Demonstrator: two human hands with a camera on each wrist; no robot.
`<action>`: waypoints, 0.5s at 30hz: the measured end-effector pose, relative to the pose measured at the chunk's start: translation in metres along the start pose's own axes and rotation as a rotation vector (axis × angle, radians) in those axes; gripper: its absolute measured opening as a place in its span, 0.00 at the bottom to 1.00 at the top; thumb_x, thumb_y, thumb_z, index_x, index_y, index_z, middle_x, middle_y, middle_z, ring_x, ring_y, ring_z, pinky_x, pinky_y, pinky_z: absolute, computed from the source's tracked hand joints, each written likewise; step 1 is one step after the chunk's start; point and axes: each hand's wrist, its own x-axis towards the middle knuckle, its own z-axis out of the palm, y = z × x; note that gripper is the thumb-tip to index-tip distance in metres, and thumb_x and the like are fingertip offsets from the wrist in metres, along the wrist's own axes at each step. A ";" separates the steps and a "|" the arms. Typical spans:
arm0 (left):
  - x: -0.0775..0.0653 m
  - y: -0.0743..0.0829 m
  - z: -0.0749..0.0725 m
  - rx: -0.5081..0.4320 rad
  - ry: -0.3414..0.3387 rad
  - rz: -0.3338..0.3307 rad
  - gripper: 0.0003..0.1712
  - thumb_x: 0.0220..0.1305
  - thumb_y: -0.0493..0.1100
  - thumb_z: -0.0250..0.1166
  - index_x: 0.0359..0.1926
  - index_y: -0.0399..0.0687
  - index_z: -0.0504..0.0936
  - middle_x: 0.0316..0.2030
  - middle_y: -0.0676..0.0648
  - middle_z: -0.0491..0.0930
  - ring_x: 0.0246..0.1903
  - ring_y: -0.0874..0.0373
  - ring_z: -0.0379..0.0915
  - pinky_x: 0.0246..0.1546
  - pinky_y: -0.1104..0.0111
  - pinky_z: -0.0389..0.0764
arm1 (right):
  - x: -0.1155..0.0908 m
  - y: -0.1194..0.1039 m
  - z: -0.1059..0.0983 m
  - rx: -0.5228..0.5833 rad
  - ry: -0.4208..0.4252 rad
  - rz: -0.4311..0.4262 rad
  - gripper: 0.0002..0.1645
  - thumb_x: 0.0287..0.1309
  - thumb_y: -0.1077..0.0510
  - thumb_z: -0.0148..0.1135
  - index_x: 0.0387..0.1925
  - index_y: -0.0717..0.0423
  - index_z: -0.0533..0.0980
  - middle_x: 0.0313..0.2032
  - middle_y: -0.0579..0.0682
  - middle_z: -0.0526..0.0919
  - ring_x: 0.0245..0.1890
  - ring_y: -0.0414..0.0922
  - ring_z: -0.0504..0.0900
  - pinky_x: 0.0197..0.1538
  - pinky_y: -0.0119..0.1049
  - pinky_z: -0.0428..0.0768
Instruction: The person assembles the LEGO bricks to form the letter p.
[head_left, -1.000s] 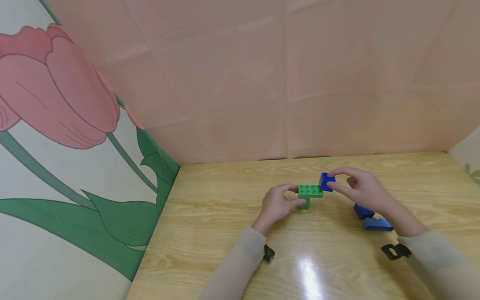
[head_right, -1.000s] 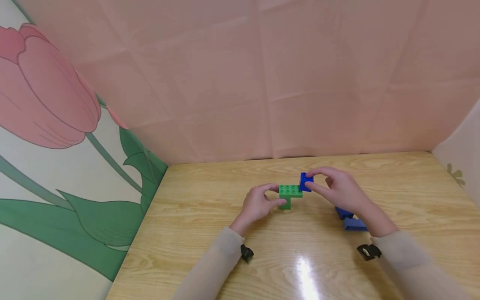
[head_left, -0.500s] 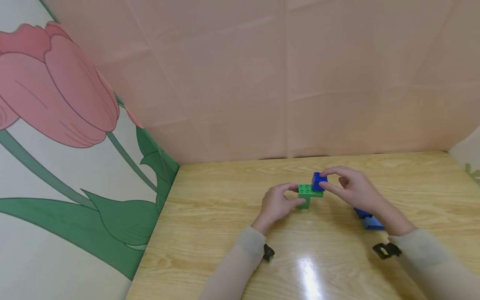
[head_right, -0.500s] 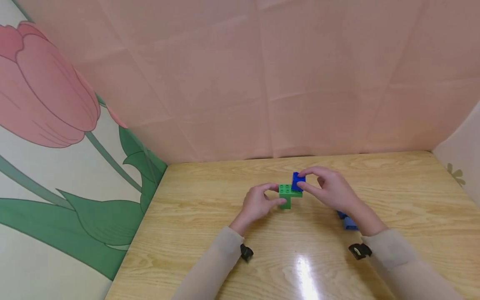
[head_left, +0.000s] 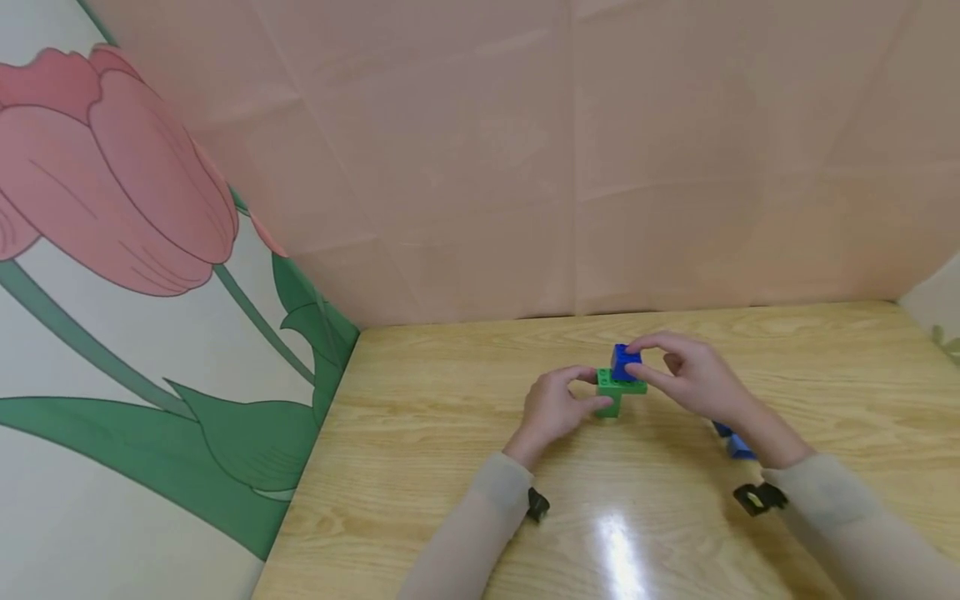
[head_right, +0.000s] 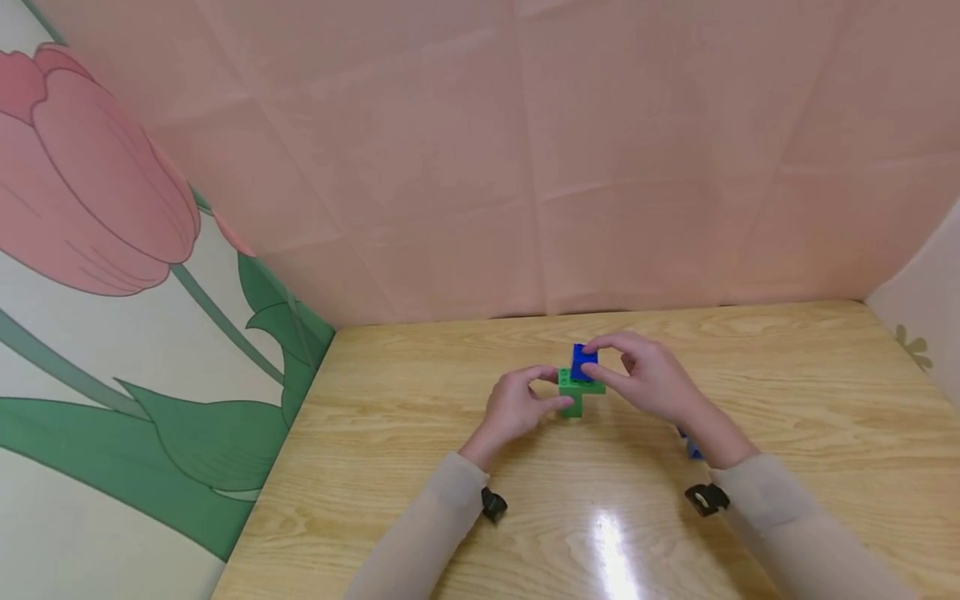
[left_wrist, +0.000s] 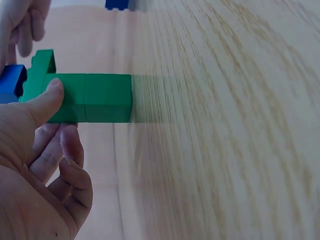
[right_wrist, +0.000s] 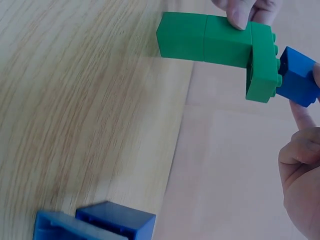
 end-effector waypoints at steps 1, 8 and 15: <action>0.000 0.000 0.000 0.000 0.000 0.001 0.21 0.59 0.61 0.77 0.51 0.65 0.88 0.47 0.68 0.84 0.25 0.67 0.76 0.25 0.70 0.77 | 0.001 0.000 0.001 0.000 -0.001 -0.001 0.18 0.61 0.59 0.76 0.52 0.44 0.84 0.34 0.40 0.79 0.15 0.36 0.59 0.18 0.32 0.63; 0.000 0.000 -0.001 -0.001 -0.005 -0.009 0.20 0.59 0.61 0.77 0.51 0.65 0.88 0.47 0.68 0.83 0.25 0.66 0.76 0.25 0.69 0.77 | 0.004 -0.002 0.007 0.017 -0.009 0.001 0.17 0.61 0.59 0.76 0.51 0.46 0.84 0.35 0.42 0.80 0.15 0.36 0.59 0.18 0.33 0.62; 0.000 -0.001 -0.001 -0.006 -0.010 -0.006 0.20 0.60 0.61 0.76 0.52 0.66 0.88 0.47 0.69 0.83 0.26 0.66 0.76 0.27 0.69 0.77 | 0.007 -0.004 0.011 0.013 -0.028 0.017 0.17 0.61 0.58 0.76 0.51 0.45 0.84 0.35 0.41 0.80 0.15 0.35 0.59 0.18 0.33 0.63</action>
